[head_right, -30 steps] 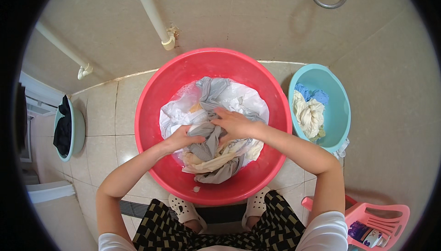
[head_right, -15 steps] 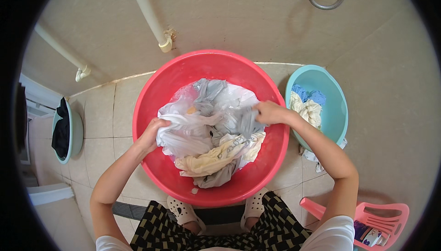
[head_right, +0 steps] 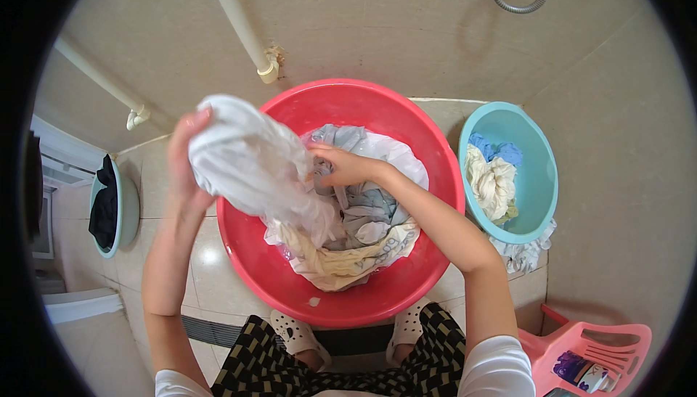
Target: The person washes a white garment by hand in a basin of soapy water, scrubbing and wringing the fabric repeatedly.
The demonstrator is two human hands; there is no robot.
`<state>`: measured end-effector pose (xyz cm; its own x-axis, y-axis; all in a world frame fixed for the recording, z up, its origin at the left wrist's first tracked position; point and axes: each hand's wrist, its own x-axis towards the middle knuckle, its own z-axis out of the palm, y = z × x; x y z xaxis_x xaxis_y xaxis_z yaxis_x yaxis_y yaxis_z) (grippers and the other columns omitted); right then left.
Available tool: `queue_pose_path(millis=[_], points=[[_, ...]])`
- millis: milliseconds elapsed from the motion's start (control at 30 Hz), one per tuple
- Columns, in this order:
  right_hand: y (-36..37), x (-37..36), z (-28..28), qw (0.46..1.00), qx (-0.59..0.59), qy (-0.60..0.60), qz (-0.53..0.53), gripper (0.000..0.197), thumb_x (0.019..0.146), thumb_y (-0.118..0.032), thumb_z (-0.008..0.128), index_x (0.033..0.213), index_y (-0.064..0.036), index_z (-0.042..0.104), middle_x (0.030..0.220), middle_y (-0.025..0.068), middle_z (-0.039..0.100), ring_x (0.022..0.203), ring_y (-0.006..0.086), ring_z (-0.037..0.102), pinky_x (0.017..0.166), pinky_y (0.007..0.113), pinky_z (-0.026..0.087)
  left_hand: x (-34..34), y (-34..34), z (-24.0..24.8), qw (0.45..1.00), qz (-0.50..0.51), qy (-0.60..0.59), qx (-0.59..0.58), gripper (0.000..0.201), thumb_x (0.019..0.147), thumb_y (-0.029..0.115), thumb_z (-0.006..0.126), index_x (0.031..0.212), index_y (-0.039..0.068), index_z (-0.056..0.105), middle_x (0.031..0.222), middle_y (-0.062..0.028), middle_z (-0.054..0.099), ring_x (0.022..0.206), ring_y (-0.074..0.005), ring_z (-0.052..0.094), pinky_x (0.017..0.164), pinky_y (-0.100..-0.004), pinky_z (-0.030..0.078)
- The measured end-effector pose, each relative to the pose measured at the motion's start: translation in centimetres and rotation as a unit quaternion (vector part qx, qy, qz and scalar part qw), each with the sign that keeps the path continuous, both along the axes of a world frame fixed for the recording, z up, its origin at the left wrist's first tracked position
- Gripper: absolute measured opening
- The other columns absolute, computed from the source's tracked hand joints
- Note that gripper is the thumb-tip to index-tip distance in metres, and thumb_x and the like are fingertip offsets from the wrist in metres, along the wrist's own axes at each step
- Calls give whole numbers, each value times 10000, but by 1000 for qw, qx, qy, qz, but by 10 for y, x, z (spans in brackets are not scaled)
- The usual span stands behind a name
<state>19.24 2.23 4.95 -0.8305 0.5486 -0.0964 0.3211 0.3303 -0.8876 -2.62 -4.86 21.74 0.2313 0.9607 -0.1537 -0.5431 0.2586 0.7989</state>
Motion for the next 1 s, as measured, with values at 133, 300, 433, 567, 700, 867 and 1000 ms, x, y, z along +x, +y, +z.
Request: queue_pose_path(millis=[133, 300, 433, 567, 700, 867, 1000], points=[[3, -21, 17, 930, -316, 155, -101, 402, 807, -131, 505, 1177, 21, 475, 1197, 95, 504, 1133, 169, 447, 959, 304, 339, 5, 30, 26, 996, -31, 67, 58, 354, 793, 317, 591, 974, 15, 561, 896, -81, 607, 791, -153, 600, 720, -292, 488], [18, 13, 56, 816, -371, 353, -268, 252, 863, -201, 458, 913, 29, 547, 810, 98, 592, 791, 202, 580, 765, 332, 457, -4, 54, -20, 954, -105, 275, 56, 388, 813, 322, 597, 1024, -3, 572, 922, -67, 617, 791, -114, 586, 686, -246, 471], [41, 63, 55, 821, -319, 366, -300, 262, 891, -302, 460, 804, -58, 501, 640, 8, 483, 576, 143, 484, 710, 312, 475, -28, 66, -73, 907, -107, 403, 54, 414, 802, 328, 620, 1024, -20, 590, 908, -63, 624, 761, -104, 574, 639, -246, 464], [42, 85, 77, 899, -67, 193, -388, 211, 855, -238, 556, 917, -37, 571, 770, -8, 573, 674, 92, 531, 703, 260, 457, -48, 69, -82, 855, -72, 502, 110, 369, 794, 310, 636, 927, -34, 629, 798, -53, 628, 687, -94, 561, 595, -255, 454], [37, 93, 122, 901, -13, 129, -414, 239, 826, -173, 605, 1005, -15, 592, 884, 1, 609, 762, 73, 545, 689, 228, 446, -57, 75, -59, 815, -18, 555, 169, 305, 796, 276, 638, 848, -24, 653, 714, -39, 612, 623, -72, 525, 564, -245, 436], [37, 102, 178, 864, 94, 134, -477, 172, 787, -106, 563, 925, -50, 648, 800, -32, 595, 679, 45, 487, 562, 185, 359, -55, 70, -13, 792, 62, 550, 257, 200, 811, 178, 606, 861, -10, 651, 689, -2, 581, 642, -53, 473, 588, -232, 415], [23, 105, 193, 860, 147, 153, -465, 175, 777, -98, 555, 915, -56, 656, 770, -39, 585, 675, 45, 484, 549, 188, 352, -51, 54, 8, 760, 113, 548, 330, 130, 783, 81, 587, 856, -14, 640, 731, -27, 583, 714, -92, 515, 636, -236, 415]])
